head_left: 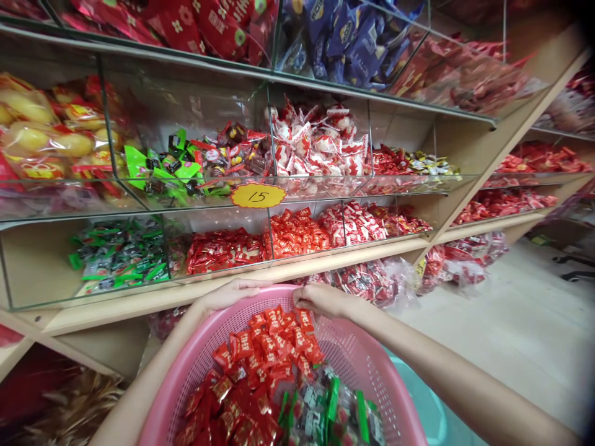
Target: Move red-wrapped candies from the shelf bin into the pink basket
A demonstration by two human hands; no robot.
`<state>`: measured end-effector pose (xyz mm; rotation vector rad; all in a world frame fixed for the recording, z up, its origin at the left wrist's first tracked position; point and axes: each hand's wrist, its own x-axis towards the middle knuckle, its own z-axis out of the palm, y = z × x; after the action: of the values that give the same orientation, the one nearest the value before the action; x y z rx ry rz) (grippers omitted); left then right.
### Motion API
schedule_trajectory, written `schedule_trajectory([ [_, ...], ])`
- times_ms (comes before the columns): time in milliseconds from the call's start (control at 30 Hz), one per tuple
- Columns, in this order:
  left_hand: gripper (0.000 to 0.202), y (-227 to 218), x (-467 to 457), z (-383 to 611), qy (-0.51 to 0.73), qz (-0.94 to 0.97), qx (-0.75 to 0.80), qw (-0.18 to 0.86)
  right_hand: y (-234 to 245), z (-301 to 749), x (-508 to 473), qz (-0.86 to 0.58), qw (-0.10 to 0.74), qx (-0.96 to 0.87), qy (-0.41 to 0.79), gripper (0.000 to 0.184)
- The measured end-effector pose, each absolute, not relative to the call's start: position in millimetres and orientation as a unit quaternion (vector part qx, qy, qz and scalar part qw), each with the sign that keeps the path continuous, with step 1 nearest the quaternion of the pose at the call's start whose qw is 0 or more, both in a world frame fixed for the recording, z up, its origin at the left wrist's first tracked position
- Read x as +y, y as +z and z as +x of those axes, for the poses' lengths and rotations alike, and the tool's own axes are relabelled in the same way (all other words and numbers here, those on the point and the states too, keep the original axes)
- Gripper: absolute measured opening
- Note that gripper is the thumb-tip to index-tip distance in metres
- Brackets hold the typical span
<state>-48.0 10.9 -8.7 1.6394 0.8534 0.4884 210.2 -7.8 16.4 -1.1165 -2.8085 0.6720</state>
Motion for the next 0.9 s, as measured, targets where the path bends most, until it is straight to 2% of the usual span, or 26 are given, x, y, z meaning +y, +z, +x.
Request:
schedule_trajectory([
  [133, 0.047, -9.3, 11.1, -49.4, 0.212, 0.704, 0.363, 0.572, 16.4, 210.8, -5.7, -0.346, 0.003, -0.927, 0.147, 0.013],
  [400, 0.045, -12.4, 12.0, -48.8, 0.213, 0.711, 0.368, 0.560, 12.2, 204.9, -14.0, -0.348, -0.062, -0.931, 0.091, 0.018],
  [667, 0.044, -13.4, 11.1, -49.6, 0.205, 0.707, 0.374, 0.564, -4.7, 199.0, -19.8, -0.317, -0.087, -0.943, -0.060, 0.024],
  [767, 0.042, -10.5, 10.3, -47.9, 0.204, 0.712, 0.381, 0.554, -6.0, 200.9, -21.5, -0.318, -0.081, -0.941, -0.077, 0.021],
  [900, 0.042, -7.0, 9.0, -45.9, 0.201, 0.717, 0.387, 0.545, 5.3, 209.0, -18.0, -0.341, -0.020, -0.939, -0.035, 0.021],
])
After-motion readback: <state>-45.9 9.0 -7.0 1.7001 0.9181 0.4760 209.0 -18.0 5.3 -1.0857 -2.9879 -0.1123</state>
